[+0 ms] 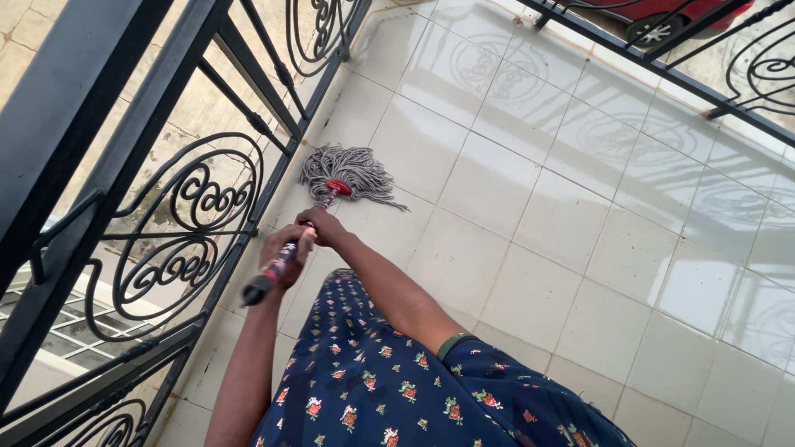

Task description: The person mops a tiled balcony floor using a mop, periodically rinsing and wringing the mop in a bucket of water.

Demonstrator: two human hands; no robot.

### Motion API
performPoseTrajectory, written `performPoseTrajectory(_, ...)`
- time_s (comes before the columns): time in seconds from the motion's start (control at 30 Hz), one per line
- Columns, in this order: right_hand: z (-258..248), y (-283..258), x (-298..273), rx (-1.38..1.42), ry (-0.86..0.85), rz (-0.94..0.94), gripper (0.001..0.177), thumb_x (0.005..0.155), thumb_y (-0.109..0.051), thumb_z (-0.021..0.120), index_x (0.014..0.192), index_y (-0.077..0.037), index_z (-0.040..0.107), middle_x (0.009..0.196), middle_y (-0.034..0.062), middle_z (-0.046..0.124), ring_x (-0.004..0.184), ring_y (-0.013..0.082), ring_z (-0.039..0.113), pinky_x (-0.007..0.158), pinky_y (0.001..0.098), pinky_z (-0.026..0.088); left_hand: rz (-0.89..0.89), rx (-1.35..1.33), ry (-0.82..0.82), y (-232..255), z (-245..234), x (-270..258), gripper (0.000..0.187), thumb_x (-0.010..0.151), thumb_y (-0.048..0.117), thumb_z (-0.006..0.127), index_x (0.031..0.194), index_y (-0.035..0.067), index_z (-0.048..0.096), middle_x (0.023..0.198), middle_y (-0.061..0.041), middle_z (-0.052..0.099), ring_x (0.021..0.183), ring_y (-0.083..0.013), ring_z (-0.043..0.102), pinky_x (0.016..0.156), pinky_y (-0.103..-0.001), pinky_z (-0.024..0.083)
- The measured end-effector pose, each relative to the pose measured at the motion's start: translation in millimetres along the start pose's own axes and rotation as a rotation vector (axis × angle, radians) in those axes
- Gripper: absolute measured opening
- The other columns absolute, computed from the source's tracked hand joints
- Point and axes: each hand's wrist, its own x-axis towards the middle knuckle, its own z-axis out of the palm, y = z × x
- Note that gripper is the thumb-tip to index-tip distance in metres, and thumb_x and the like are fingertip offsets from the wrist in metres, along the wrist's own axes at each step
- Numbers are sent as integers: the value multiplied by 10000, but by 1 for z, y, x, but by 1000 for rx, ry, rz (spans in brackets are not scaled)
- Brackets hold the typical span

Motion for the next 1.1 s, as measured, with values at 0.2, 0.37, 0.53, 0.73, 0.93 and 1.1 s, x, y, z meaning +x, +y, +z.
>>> performPoseTrajectory(0.2, -1, -4, -38, -124, -7, 254, 132, 830, -231, 741, 921, -136, 732, 937, 117, 720, 961, 345, 672, 795, 460, 536, -148, -203, -144, -10, 2, -15, 257, 1008, 188, 621, 851, 23, 740, 714, -38, 670, 635, -108, 571, 608, -277, 469)
performPoseTrajectory(0.37, -27, 4, -107, -168, 81, 357, 119, 787, -180, 711, 897, -140, 727, 916, 108, 726, 951, 345, 682, 790, 464, 543, -132, -269, -271, -12, 43, -26, 251, 1006, 191, 635, 862, 25, 756, 710, -17, 671, 633, -94, 556, 596, -269, 463)
performPoseTrajectory(0.53, -60, 10, -197, -165, 193, 469, 87, 810, -138, 658, 873, -146, 717, 918, 94, 727, 958, 342, 681, 819, 463, 540, -166, -406, -492, -26, 114, -49, 247, 1007, 200, 633, 895, 37, 782, 743, -25, 682, 680, -88, 563, 624, -264, 462)
performPoseTrajectory(0.73, -97, 2, -322, -189, 504, 661, 70, 815, -136, 695, 884, -121, 694, 931, 117, 671, 975, 362, 612, 839, 455, 494, -134, -390, -826, -18, 223, -84, 199, 968, 174, 665, 861, 23, 740, 795, -28, 707, 728, -87, 615, 700, -256, 517)
performPoseTrajectory(0.93, -113, -8, -376, -182, 836, 591, 142, 841, -144, 656, 976, -104, 637, 964, 116, 643, 970, 345, 608, 845, 453, 501, 61, -389, -912, 11, 285, -100, 218, 962, 173, 665, 869, -18, 712, 749, -97, 674, 691, -117, 584, 669, -309, 495)
performPoseTrajectory(1.1, -114, 0, -363, -115, 965, 627, 107, 938, -201, 625, 908, -111, 675, 890, 79, 698, 903, 298, 651, 835, 413, 517, 157, -161, -1018, 63, 273, -84, 271, 996, 172, 656, 828, -41, 654, 692, -168, 581, 635, -220, 529, 663, -344, 496)
